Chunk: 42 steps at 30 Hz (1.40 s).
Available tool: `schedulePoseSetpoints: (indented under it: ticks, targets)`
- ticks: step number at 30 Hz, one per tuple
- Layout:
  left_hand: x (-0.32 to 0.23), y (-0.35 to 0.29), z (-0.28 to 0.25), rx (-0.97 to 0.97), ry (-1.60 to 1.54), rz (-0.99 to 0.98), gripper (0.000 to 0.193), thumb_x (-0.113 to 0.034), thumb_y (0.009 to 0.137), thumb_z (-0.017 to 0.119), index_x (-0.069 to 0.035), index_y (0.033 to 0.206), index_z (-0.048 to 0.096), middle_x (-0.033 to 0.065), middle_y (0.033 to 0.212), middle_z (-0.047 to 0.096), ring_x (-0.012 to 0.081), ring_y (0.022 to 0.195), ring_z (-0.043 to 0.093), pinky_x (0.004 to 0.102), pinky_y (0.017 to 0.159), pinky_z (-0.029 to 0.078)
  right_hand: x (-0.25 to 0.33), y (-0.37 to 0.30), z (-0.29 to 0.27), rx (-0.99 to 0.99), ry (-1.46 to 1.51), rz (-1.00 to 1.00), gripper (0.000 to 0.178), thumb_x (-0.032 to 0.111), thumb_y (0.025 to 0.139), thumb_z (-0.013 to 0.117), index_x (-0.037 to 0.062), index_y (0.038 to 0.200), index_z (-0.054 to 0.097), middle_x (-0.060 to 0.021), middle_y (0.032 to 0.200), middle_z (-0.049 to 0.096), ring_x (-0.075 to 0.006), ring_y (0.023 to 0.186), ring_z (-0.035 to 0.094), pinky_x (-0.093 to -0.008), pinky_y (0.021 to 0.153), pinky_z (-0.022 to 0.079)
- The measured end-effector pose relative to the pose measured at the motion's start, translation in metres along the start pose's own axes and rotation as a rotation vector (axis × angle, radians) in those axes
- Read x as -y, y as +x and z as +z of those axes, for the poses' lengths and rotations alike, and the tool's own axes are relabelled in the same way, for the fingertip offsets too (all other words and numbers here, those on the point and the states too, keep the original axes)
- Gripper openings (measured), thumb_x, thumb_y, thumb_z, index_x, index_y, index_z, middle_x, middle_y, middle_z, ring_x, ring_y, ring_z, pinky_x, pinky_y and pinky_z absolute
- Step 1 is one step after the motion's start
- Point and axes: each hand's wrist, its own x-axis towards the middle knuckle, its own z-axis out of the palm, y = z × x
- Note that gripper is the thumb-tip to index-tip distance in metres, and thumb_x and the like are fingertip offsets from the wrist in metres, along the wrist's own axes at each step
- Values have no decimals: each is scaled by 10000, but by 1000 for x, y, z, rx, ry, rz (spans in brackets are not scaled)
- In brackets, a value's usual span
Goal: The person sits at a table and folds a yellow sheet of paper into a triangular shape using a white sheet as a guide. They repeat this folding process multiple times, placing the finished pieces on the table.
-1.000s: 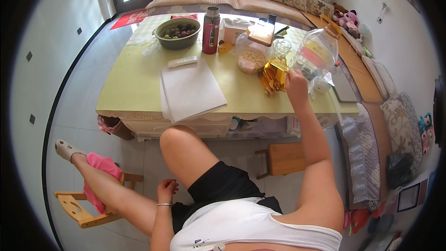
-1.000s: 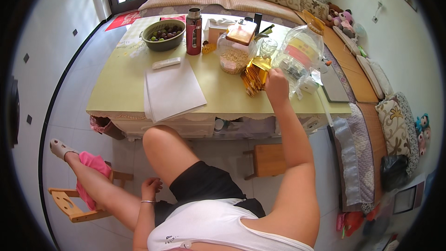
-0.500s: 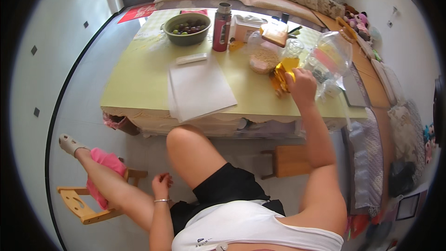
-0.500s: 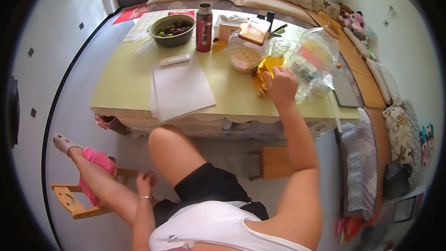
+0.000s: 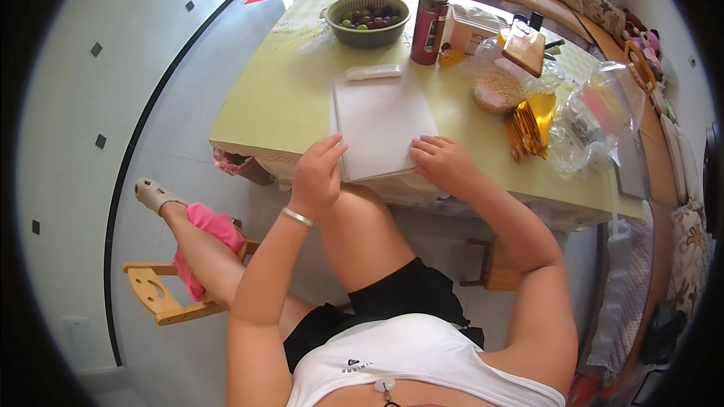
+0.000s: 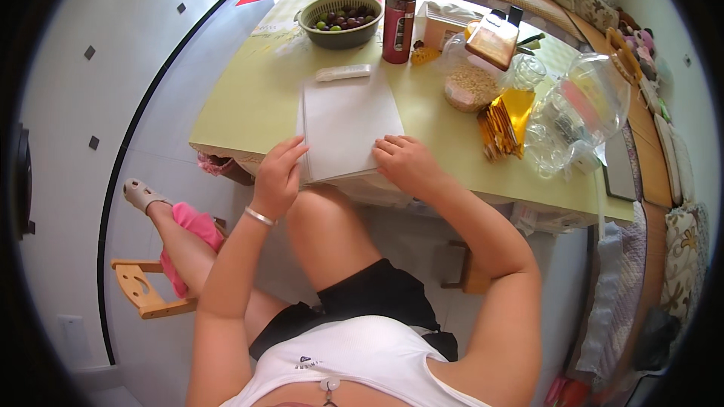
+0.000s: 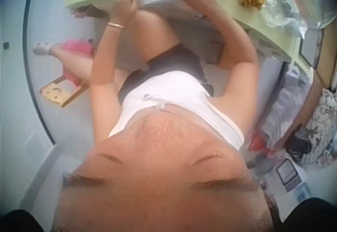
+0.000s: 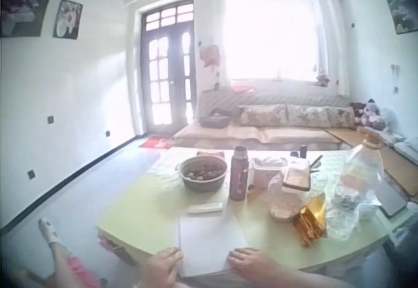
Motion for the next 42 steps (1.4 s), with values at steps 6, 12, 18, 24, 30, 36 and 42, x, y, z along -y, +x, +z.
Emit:
schedulePoseSetpoints:
  ticks: [6, 12, 18, 24, 30, 36, 42]
  targets:
    - [48, 42, 17, 307, -316, -115, 335, 92, 828, 521, 4, 1086, 715, 146, 1164, 704, 293, 1114, 648, 360, 1014, 490, -7, -2, 4, -26, 41, -23, 162, 145, 838, 675, 45, 962, 650, -86, 1103, 717, -254, 1060, 681, -373, 914, 533]
    - [76, 52, 12, 446, -627, -287, 348, 65, 782, 549, -3, 1065, 738, 112, 1183, 701, 225, 1149, 627, 337, 1016, 476, -6, 10, -4, -32, 424, 325, 73, 107, 813, 697, 37, 835, 698, -99, 872, 729, -240, 844, 709, -358, 752, 556]
    - [71, 54, 5, 428, -734, -260, 251, 8, 774, 675, 18, 1017, 737, 87, 1141, 689, 191, 1086, 624, 317, 970, 488, -39, 28, -5, 16, 948, 694, 122, 118, 873, 730, -3, 882, 740, -63, 826, 734, -107, 721, 651, -276, 678, 522]
    - [61, 44, 38, 109, -643, -461, 121, -82, 791, 775, 14, 859, 742, 53, 930, 672, 148, 845, 623, 280, 758, 508, -58, 44, -8, -28, 1155, 728, 267, 184, 884, 763, -37, 1023, 706, -35, 892, 714, -90, 795, 646, -237, 739, 513]
    - [51, 46, 54, -65, -282, -443, 138, -116, 778, 790, 3, 748, 727, 80, 837, 649, 202, 761, 619, 322, 685, 498, -74, 18, 3, -39, 1263, 771, 416, 321, 890, 758, -33, 1095, 682, -26, 936, 700, -97, 865, 623, -251, 822, 488]
    - [50, 47, 58, -132, -225, -471, 175, -122, 769, 788, 6, 689, 697, 102, 840, 652, 239, 764, 629, 349, 693, 506, -84, 12, 23, -60, 1106, 785, 351, 340, 902, 723, -3, 975, 725, -2, 842, 669, -94, 758, 574, -302, 702, 456]
    - [47, 47, 60, -156, -151, -522, 223, -127, 760, 786, 2, 636, 652, 114, 841, 624, 265, 785, 610, 374, 732, 508, -60, 41, 37, -142, 486, 917, 314, 313, 840, 766, 4, 798, 727, -113, 836, 679, -251, 776, 613, -386, 720, 484]
